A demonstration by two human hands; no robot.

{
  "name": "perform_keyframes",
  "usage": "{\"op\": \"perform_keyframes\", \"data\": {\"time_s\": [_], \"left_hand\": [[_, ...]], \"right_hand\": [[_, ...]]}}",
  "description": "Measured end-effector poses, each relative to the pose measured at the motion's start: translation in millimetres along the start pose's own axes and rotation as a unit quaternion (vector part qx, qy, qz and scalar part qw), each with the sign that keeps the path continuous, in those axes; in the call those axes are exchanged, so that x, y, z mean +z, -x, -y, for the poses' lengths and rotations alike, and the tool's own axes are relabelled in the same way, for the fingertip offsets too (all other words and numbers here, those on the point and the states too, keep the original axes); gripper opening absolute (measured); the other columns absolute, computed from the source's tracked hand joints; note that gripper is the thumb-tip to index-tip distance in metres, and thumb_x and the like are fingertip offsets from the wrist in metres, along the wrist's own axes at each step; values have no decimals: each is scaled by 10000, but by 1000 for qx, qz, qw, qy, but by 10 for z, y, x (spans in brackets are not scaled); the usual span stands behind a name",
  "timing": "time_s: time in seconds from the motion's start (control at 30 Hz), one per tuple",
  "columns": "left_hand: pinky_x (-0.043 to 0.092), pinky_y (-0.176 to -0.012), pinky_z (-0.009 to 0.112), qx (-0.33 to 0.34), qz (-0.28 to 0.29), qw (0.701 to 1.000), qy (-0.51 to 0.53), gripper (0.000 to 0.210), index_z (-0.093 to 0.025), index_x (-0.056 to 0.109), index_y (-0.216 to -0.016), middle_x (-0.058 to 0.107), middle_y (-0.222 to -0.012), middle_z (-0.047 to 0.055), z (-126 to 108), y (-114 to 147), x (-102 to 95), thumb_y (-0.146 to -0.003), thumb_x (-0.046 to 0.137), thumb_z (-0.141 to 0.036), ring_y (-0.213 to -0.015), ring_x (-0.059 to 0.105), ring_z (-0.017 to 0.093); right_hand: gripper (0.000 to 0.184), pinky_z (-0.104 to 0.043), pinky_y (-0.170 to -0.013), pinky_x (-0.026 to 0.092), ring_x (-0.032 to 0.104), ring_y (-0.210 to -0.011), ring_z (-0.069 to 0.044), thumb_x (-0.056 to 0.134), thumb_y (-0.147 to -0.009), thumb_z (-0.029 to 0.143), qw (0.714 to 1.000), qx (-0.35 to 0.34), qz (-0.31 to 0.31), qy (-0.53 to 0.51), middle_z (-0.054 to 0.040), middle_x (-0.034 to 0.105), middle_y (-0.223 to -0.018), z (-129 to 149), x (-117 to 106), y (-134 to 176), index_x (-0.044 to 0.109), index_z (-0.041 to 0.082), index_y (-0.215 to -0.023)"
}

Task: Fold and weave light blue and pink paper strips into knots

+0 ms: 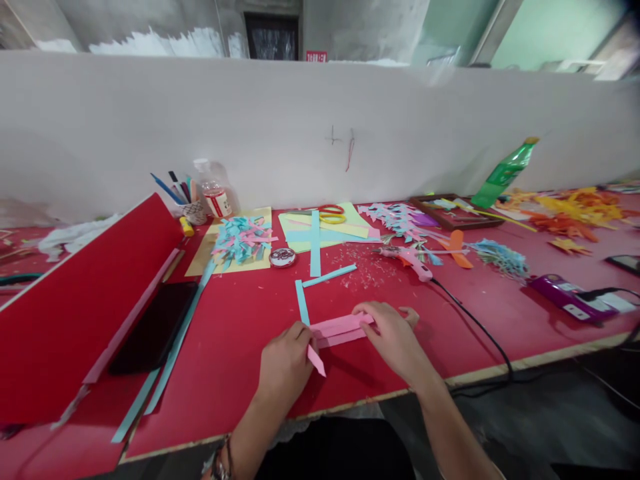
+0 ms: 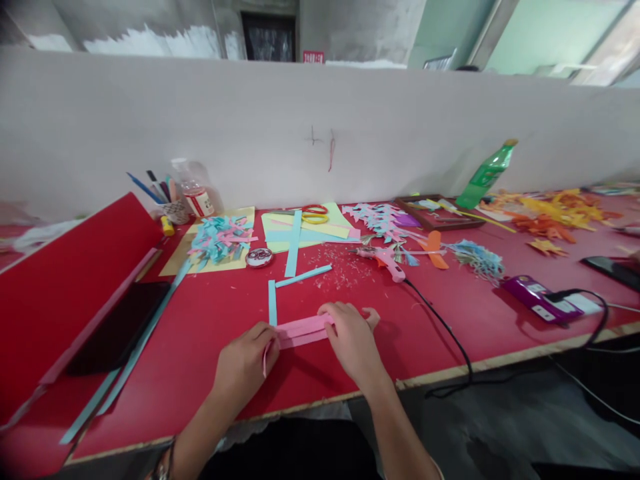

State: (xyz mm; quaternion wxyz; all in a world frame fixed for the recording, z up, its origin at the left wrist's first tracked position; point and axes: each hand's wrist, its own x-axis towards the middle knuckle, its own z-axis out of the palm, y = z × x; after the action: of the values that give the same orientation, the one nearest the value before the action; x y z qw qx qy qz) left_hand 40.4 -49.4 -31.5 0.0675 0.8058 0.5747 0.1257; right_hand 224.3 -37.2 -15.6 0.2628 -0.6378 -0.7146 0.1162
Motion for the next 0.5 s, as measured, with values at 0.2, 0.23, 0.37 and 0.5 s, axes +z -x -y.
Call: {"op": "perform_keyframes", "data": {"time_s": [0.2,0.23,0.37,0.5], "left_hand": [[347,-563,200,0,12,1000,29,183,-202,542,-802,561,-873,14,1,10,-23,-787,361,-179,-739,530,115],[344,-558,202,-1,12,1000,26,180,-204,543,-807,563,-874,13,2,11,-24,-785,367,-179,-736,531,116],[338,-542,206,6,3,1000,20,180,-210,542,-798,569,-848,2,9,10,-17,-795,362,-209,-722,537,119],[347,-545,199,8,-15,1000,25,224,-214,544,-827,568,-851,1,9,7,1,-813,326,-264,-728,544,120]], "right_hand": [[231,-441,-843,139,533,-789,-190,377,-725,137,999,6,-29,13,-3,622,-800,36,-69,-25,576,244,-774],[218,-434,-845,157,535,-785,-188,379,-733,153,1000,8,-25,-9,-3,622,-803,38,-98,-30,576,241,-766],[161,-335,-785,309,539,-763,-166,410,-755,256,984,-5,15,-176,-16,609,-810,83,-174,-55,564,211,-771],[122,-228,-653,380,517,-720,-122,459,-737,263,932,-10,52,-359,-5,565,-771,234,-115,-107,543,188,-782]]}}
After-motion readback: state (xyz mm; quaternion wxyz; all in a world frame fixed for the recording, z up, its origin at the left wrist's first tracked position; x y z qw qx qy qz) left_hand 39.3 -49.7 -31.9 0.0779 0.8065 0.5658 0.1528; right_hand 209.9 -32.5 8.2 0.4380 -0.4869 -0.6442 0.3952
